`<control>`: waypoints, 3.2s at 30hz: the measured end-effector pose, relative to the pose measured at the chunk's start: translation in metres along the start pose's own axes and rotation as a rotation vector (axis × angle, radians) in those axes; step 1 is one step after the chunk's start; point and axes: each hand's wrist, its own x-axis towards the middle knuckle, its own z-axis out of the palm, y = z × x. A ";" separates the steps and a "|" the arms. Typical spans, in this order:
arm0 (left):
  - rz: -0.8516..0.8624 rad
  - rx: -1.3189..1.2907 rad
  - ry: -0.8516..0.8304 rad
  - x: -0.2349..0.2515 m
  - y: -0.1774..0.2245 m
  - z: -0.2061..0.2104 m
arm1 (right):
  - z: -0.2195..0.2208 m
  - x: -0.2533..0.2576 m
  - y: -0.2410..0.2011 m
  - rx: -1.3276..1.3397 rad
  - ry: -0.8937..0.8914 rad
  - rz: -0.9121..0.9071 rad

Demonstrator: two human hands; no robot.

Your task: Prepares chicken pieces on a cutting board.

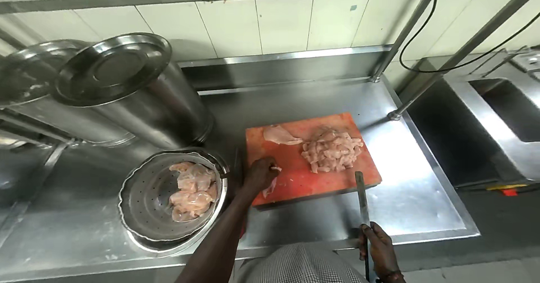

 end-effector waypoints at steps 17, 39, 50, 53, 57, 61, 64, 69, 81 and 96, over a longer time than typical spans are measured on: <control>-0.299 -0.144 0.062 -0.071 -0.028 0.024 | 0.046 -0.014 -0.042 -0.390 -0.236 -0.105; 0.214 0.290 0.160 -0.042 -0.031 0.060 | 0.106 -0.016 -0.077 -1.409 -0.371 -0.078; 0.026 0.379 0.271 -0.045 -0.030 0.065 | 0.111 -0.020 -0.079 -1.486 -0.361 -0.082; 0.195 0.290 0.362 -0.047 -0.034 0.071 | 0.114 -0.021 -0.080 -1.495 -0.382 -0.085; 0.422 0.214 0.403 -0.037 -0.048 0.085 | 0.124 -0.026 -0.086 -1.552 -0.415 -0.087; 0.461 0.266 0.408 -0.032 -0.052 0.092 | 0.141 -0.025 -0.085 -1.661 -0.413 -0.084; 0.462 0.280 0.383 -0.031 -0.053 0.093 | 0.161 -0.011 -0.077 -1.681 -0.405 -0.123; 0.477 0.292 0.489 -0.029 -0.057 0.097 | 0.176 0.005 -0.068 -1.641 -0.440 -0.140; 0.476 0.079 0.405 -0.049 -0.066 0.079 | 0.123 -0.030 -0.071 -1.561 -0.442 -0.038; 0.529 0.133 0.408 -0.041 -0.074 0.088 | 0.182 -0.018 -0.070 -1.646 -0.483 -0.071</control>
